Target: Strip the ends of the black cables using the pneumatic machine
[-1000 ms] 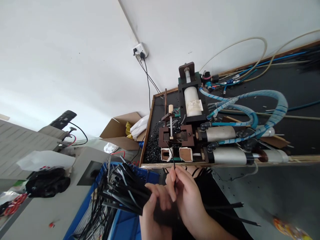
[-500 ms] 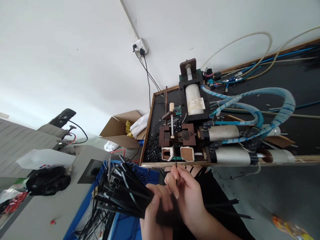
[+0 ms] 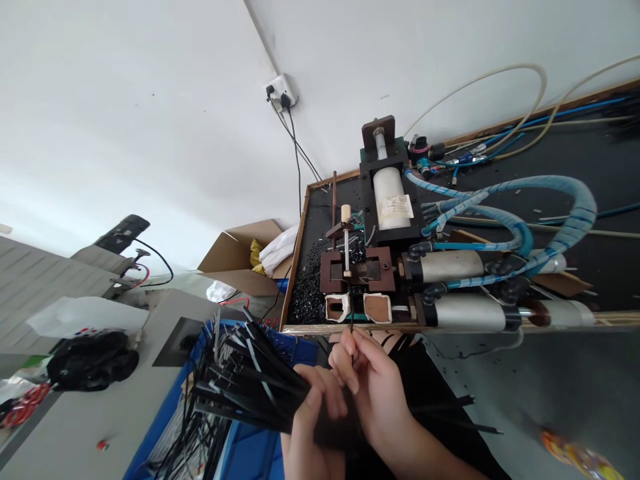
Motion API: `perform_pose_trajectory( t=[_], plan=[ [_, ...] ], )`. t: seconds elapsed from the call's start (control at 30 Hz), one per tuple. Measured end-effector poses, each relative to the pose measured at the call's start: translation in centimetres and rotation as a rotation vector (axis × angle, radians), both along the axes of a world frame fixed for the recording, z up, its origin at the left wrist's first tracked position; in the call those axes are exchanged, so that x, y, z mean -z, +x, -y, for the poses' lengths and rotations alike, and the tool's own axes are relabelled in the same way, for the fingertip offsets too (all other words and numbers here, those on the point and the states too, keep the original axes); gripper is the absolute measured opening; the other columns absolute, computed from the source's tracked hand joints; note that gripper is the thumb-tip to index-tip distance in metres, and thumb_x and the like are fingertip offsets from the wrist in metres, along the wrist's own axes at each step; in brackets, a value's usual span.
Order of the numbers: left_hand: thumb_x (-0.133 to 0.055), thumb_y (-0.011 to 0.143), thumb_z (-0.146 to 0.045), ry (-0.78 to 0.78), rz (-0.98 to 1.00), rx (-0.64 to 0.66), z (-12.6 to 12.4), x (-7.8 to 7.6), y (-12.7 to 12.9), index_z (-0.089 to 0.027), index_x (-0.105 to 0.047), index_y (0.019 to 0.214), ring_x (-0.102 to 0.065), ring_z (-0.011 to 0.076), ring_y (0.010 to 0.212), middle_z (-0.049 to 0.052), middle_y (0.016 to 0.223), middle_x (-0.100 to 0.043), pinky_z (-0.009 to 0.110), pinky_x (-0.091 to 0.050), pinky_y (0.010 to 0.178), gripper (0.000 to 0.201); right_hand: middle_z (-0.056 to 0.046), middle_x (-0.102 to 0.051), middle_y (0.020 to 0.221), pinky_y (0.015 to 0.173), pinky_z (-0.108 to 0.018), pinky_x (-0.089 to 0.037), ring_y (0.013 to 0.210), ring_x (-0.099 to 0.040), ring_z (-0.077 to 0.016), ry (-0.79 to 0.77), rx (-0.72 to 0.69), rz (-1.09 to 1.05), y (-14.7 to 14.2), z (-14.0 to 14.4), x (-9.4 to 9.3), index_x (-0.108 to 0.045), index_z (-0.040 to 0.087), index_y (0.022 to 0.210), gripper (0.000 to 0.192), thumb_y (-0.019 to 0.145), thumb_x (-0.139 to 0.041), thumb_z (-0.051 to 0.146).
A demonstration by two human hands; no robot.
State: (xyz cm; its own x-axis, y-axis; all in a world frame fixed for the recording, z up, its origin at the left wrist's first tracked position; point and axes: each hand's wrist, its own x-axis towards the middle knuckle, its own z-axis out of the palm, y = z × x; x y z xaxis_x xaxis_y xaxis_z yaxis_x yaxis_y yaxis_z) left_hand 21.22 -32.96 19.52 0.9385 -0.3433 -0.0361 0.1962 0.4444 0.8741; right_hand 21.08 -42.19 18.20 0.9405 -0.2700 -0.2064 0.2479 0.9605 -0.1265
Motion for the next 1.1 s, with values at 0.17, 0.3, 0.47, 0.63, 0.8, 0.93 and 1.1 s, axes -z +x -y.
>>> perform_pose_trajectory(
  t=[0.17,0.3,0.47,0.63,0.8,0.93,1.1],
  plan=[
    [-0.068,0.098,-0.03,-0.008,0.002,0.008,-0.4,0.3,0.0,-0.022,-0.072,0.083,-0.053,0.0172,0.064,0.0,0.064,-0.056,0.028,-0.055,0.071,0.018,0.006,-0.046,0.044,0.045,-0.023,-0.035,0.04,-0.034,-0.0123,-0.024,-0.011,0.02,0.0,0.1,-0.2,-0.062,0.022,0.071,0.033,0.098,-0.067,0.04],
    [-0.069,0.098,-0.031,0.003,0.006,0.007,-0.2,0.2,-0.1,-0.022,-0.071,0.08,-0.053,0.017,0.064,-0.001,0.063,-0.056,0.028,-0.055,0.072,0.02,0.006,-0.046,0.044,0.043,-0.023,-0.035,0.04,-0.036,-0.0126,-0.022,-0.011,0.026,0.0,0.1,-0.1,-0.063,0.022,0.071,0.033,0.098,-0.067,0.04],
    [-0.073,0.095,-0.032,0.028,-0.051,-0.042,0.2,-0.2,-0.3,-0.022,-0.07,0.077,-0.053,0.0157,0.064,-0.002,0.063,-0.055,0.027,-0.053,0.073,0.021,0.006,-0.045,0.044,0.038,-0.024,-0.029,0.038,-0.034,-0.0132,-0.02,-0.024,0.028,0.1,0.1,0.1,-0.064,0.022,0.072,0.032,0.098,-0.065,0.04],
    [-0.073,0.096,-0.032,0.023,-0.004,-0.008,-0.1,-0.1,0.0,-0.022,-0.071,0.08,-0.053,0.015,0.058,-0.001,0.06,-0.059,0.028,-0.053,0.071,0.019,0.006,-0.043,0.043,0.051,-0.023,-0.04,0.046,-0.036,-0.012,-0.033,0.013,-0.016,0.0,0.1,-0.2,-0.063,0.02,0.068,0.034,0.096,-0.068,0.04],
    [-0.068,0.099,-0.031,-0.001,0.061,0.055,-0.7,0.3,-0.2,-0.021,-0.07,0.077,-0.052,0.0153,0.055,0.0,0.056,-0.059,0.03,-0.054,0.073,0.024,0.005,-0.045,0.049,0.042,-0.028,-0.028,0.039,-0.031,-0.0126,-0.177,0.021,0.01,-0.9,-0.7,-0.5,-0.055,0.024,0.067,0.039,0.101,-0.055,0.042],
    [-0.073,0.093,-0.034,-0.038,0.009,0.043,-0.4,-0.5,-1.1,-0.022,-0.067,0.072,-0.048,0.0142,0.053,-0.001,0.054,-0.056,0.029,-0.052,0.066,0.025,0.001,-0.052,0.059,0.055,-0.033,-0.036,0.053,-0.046,-0.0183,-0.776,0.162,-0.116,-2.1,-0.1,-1.3,-0.056,0.025,0.068,0.036,0.102,-0.053,0.038],
    [-0.082,0.085,-0.032,-0.082,-0.135,-0.074,-0.4,-1.9,-0.9,-0.022,-0.063,0.07,-0.047,0.0135,0.054,-0.003,0.056,-0.051,0.026,-0.048,0.057,0.026,-0.006,-0.069,0.093,0.083,-0.044,-0.041,0.093,-0.057,-0.0303,-1.652,0.239,-0.219,-3.3,1.8,-2.5,-0.063,0.025,0.09,0.01,0.092,-0.066,0.016]
  ],
)
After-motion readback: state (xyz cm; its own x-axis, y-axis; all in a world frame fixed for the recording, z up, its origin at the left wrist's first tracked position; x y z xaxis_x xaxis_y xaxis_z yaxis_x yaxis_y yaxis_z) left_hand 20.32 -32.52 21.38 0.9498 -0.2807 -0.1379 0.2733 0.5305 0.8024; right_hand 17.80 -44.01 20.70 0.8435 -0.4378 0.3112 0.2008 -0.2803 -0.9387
